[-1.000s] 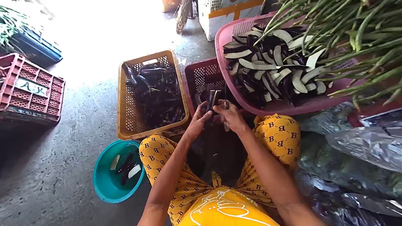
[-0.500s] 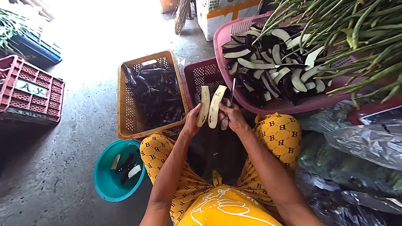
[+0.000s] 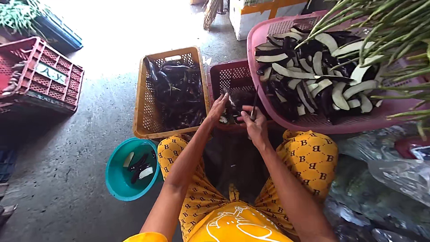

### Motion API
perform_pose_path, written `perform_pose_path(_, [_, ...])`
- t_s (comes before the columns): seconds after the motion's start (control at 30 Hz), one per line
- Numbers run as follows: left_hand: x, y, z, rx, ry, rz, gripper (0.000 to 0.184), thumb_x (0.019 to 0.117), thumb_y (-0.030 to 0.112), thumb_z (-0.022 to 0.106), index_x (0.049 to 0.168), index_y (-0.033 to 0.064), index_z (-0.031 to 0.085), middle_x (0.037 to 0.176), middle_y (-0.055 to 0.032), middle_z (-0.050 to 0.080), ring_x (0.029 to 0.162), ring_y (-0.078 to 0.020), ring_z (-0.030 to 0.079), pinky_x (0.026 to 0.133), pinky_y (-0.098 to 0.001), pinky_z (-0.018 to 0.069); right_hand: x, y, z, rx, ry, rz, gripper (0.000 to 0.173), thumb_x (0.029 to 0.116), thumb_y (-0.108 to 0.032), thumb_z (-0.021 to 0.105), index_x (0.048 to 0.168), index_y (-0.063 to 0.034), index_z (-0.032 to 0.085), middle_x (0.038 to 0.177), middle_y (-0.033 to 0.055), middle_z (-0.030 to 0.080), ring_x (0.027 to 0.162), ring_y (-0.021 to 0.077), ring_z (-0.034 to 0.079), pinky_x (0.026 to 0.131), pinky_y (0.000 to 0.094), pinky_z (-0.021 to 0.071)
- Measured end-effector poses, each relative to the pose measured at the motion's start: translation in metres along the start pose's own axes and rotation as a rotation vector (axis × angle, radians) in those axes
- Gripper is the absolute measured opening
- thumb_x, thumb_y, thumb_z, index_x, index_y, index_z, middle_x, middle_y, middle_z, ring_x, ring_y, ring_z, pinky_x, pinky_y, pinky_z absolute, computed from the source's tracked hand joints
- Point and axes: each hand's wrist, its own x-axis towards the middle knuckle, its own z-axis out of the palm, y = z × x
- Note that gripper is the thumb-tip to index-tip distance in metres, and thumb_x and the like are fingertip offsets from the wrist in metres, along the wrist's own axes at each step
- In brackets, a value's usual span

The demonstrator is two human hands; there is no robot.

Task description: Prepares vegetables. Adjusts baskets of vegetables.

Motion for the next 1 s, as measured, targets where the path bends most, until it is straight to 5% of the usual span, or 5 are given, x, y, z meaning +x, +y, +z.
perform_pose_path(0.1, [0.025,0.032,-0.042,0.251,0.009,0.054,0.059,0.1076,0.030,0.052,0.153,-0.0039,0.037,0.153,-0.0256,0.045,0.140,-0.0328,0.047,0.116,-0.0500,0.0391,-0.007,-0.004,-0.007,-0.086,0.046,0.029,0.021,0.0995,-0.015,0.068,0.109,0.0039,0.068,0.082,0.0080,0.071,0.064,0.0108,0.066,0.065,0.0293,0.0582])
perform_pose_path(0.23, [0.059,0.046,-0.121,0.456,0.147,0.062,0.042,0.1064,0.024,0.054,0.139,-0.0023,0.054,0.125,-0.0206,0.064,0.102,-0.0245,0.065,0.091,-0.0428,0.0532,-0.004,-0.011,-0.017,0.111,0.130,0.127,0.014,0.0944,-0.008,0.073,0.088,-0.0033,0.062,0.061,-0.0043,0.060,0.045,0.0009,0.052,0.047,0.0160,0.0477])
perform_pose_path(0.47, [0.088,-0.063,-0.208,0.976,0.004,-0.260,0.040,0.1023,0.022,0.060,0.128,-0.0089,0.061,0.124,-0.0338,0.063,0.120,-0.0498,0.060,0.103,-0.0678,0.0438,-0.006,-0.013,-0.003,0.024,-0.037,0.320,0.051,0.0966,-0.007,0.067,0.139,0.0061,0.041,0.095,0.0079,0.059,0.063,0.0073,0.058,0.057,0.0209,0.0519])
perform_pose_path(0.67, [0.119,-0.150,-0.204,1.101,-0.094,-0.349,0.061,0.1042,0.031,0.058,0.147,-0.0112,0.043,0.151,-0.0351,0.042,0.145,-0.0542,0.032,0.112,-0.0705,0.0320,-0.007,-0.010,0.002,-0.027,-0.036,0.363,0.052,0.0948,0.001,0.055,0.143,0.0082,0.037,0.104,0.0103,0.062,0.077,0.0101,0.065,0.068,0.0239,0.0556])
perform_pose_path(1.0, [0.116,-0.132,-0.204,1.067,-0.090,-0.562,0.045,0.0985,0.024,0.067,0.124,-0.0128,0.061,0.130,-0.0378,0.056,0.124,-0.0519,0.055,0.102,-0.0673,0.0437,-0.008,-0.010,0.005,0.033,-0.077,0.387,0.043,0.0986,-0.002,0.054,0.139,0.0057,0.041,0.102,0.0080,0.063,0.072,0.0084,0.066,0.063,0.0214,0.0571])
